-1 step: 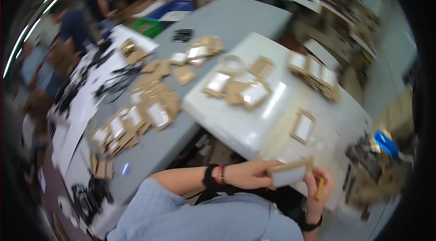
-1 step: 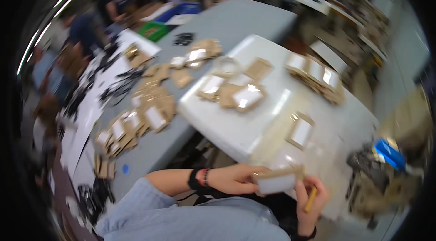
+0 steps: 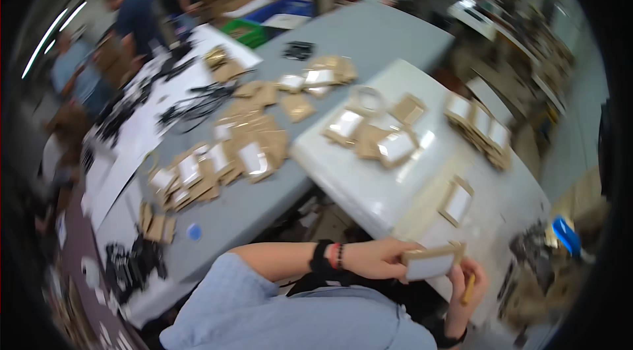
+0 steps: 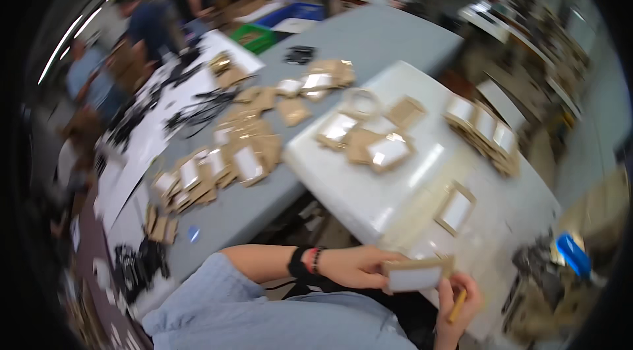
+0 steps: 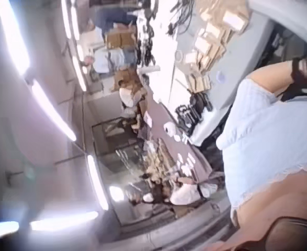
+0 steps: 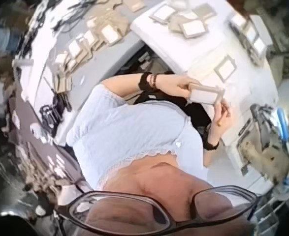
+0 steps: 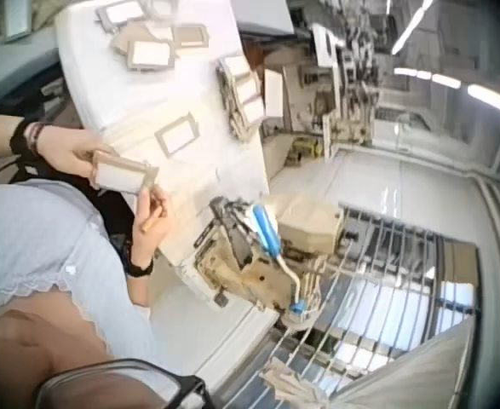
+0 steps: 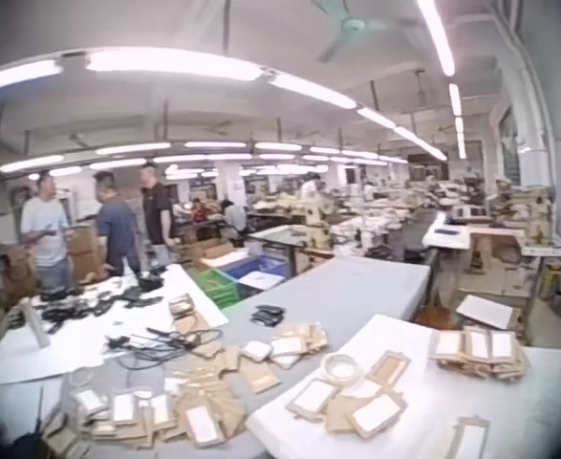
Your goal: The person assembles small cardboard card holders by inserting white cards into the slots. They use a wooden tool to press the cards firmly into place and then stack the finished units on the table.
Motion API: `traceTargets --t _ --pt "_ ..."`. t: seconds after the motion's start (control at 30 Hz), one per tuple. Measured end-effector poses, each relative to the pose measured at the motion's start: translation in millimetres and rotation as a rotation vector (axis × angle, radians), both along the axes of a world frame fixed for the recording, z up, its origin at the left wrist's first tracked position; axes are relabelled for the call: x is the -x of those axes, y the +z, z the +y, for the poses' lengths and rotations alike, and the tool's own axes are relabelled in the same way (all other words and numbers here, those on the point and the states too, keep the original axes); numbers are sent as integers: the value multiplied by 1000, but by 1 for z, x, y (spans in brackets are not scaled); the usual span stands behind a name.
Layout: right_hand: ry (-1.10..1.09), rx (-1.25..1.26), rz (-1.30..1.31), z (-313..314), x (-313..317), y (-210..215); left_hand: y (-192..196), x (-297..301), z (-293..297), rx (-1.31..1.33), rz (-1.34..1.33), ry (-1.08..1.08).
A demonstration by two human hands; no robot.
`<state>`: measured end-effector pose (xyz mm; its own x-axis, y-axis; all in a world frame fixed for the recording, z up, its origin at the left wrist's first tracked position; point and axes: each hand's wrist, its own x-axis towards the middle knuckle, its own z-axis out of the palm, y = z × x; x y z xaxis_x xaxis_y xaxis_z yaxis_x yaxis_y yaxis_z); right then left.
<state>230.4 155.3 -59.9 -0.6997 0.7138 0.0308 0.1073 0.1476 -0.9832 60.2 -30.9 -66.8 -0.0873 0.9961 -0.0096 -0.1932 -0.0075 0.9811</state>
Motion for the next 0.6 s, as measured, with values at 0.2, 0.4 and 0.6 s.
traceTargets --t 0.2,0.4,0.6 --pt "260 -236 -114 -4 7 23 -29 -4 -81 -69 -42 626" --pt "253 -227 -92 22 12 17 -52 -15 -250 -192 157 2040" --pt "221 -187 -29 32 2 9 -54 -39 -430 -297 73 2601"
